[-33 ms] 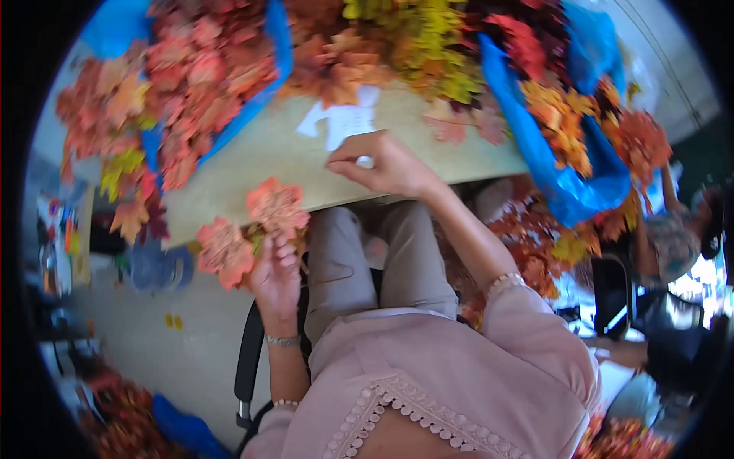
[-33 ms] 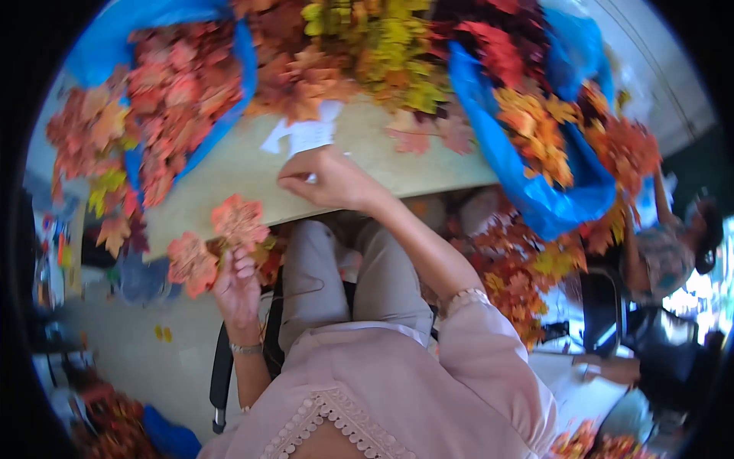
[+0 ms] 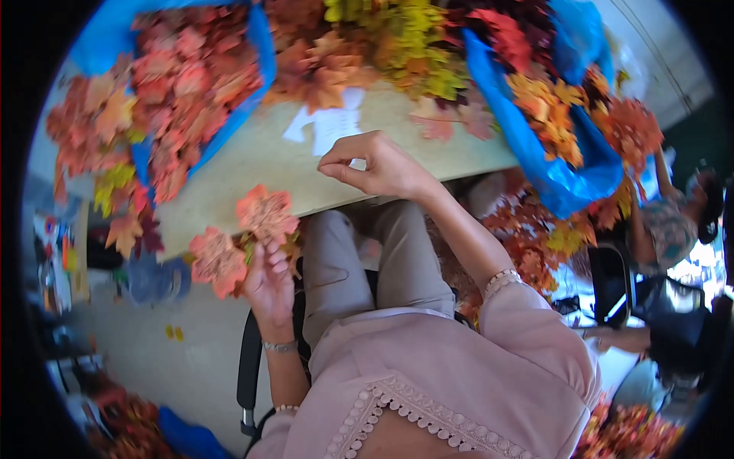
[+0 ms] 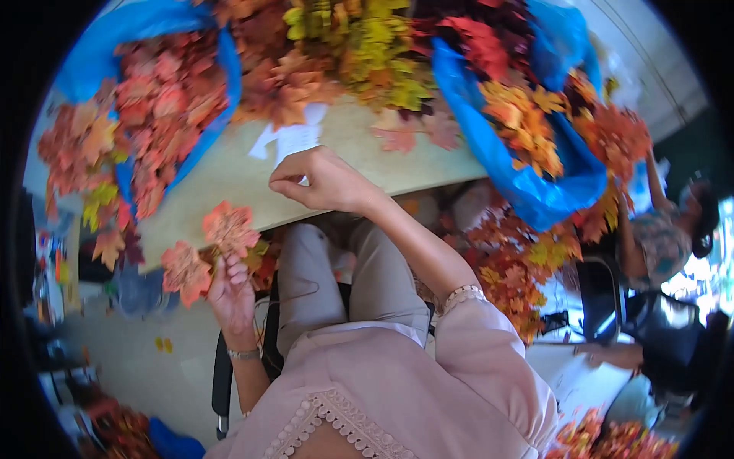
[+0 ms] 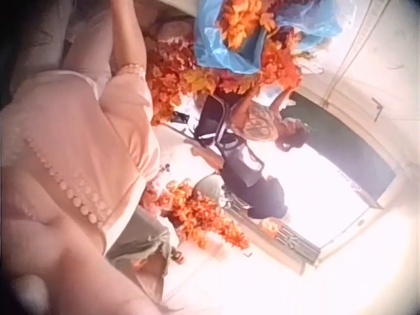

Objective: The person assembles artificial autumn leaf garlands by hand, attaching individual artificial leaves to plastic stems.

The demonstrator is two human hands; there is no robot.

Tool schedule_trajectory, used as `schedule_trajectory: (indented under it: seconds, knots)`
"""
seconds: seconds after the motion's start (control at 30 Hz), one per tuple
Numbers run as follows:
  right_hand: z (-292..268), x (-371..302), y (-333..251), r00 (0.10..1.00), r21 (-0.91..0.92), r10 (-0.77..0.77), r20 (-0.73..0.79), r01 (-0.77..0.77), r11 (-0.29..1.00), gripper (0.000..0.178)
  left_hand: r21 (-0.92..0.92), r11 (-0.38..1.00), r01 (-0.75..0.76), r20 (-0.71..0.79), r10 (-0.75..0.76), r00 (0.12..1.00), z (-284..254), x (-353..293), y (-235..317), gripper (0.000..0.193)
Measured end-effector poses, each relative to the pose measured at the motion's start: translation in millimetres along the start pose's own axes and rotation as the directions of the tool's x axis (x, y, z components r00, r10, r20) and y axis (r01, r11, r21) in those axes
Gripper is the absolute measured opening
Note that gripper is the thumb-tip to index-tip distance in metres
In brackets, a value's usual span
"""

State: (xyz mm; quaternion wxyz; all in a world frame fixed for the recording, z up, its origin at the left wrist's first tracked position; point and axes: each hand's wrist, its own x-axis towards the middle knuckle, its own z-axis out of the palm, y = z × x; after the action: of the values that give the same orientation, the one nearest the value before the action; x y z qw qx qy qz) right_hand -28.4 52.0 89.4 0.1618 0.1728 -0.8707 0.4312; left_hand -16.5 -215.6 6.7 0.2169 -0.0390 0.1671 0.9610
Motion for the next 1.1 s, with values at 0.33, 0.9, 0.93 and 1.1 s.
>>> schedule_trajectory:
  seconds: [0.33,0.9,0.93,1.1]
  knots:
    - [-301,-123,48,0.704,-0.313,0.269,-0.658,-0.580,0.753,0.024,0.056,0.998,0.024,0.006,-0.024,1.000,4,8,-7,0.017]
    - [-366,-152,218,0.912,-0.942,0.303,-0.278,-0.320,0.102,0.022,0.206,0.978,-0.029,-0.023,0.035,0.999,20,10,-25,0.017]
    - [-362,-151,223,0.919,-0.945,0.278,-0.281,-0.315,0.084,0.020,0.214,0.976,-0.036,-0.041,0.046,0.998,19,11,-26,0.016]
    - [-379,-159,246,0.887,-0.922,0.366,-0.282,-0.356,0.152,0.016,0.241,0.970,-0.039,-0.065,0.056,0.996,23,16,-31,0.015]
